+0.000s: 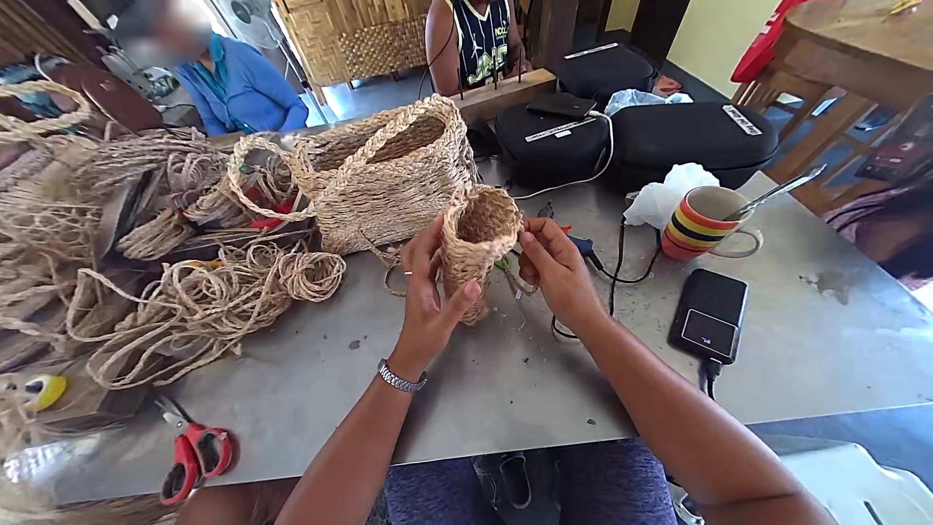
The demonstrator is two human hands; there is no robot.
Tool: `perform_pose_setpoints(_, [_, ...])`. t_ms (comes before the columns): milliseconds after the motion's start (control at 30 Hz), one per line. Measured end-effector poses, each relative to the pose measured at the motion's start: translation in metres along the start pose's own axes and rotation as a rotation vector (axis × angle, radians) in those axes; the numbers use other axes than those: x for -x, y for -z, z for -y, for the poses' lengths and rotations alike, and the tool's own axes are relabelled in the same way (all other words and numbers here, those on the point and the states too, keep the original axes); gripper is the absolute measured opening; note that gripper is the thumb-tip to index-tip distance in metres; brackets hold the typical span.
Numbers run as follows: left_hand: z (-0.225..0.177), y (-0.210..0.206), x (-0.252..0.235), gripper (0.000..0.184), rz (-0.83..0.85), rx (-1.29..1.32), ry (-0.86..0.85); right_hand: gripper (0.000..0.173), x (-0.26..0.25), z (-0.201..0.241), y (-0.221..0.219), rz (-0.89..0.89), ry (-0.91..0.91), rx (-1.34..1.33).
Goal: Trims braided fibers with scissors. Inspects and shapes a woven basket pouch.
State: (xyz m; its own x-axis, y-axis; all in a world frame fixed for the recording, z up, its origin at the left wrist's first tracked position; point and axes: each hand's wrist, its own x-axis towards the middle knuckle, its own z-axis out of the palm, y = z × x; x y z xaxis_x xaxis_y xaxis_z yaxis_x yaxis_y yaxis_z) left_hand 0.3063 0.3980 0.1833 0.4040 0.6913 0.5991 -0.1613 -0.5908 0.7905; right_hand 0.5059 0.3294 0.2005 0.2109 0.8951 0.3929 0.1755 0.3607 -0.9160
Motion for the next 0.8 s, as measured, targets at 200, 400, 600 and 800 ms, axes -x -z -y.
perform_pose_setpoints(200, [-0.001, 0.007, -0.001, 0.089, 0.11, -0.389, -0.186, 0.024, -0.003, -0.001, 0.0, -0.019, -0.181, -0.348])
perform_pose_setpoints(400, [0.004, 0.008, -0.001, 0.083, 0.057, -0.535, -0.164, 0.029, -0.005, 0.003, 0.003, 0.023, -0.158, -0.483])
perform_pose_setpoints(600, [0.004, 0.004, 0.001, 0.102, -0.039, -0.492, -0.113, 0.061, -0.001, 0.001, -0.003, 0.143, -0.021, -0.219])
perform_pose_setpoints(800, [-0.003, 0.005, -0.002, 0.089, -0.016, -0.083, 0.055, 0.041, -0.006, 0.005, 0.011, -0.021, -0.143, -0.378])
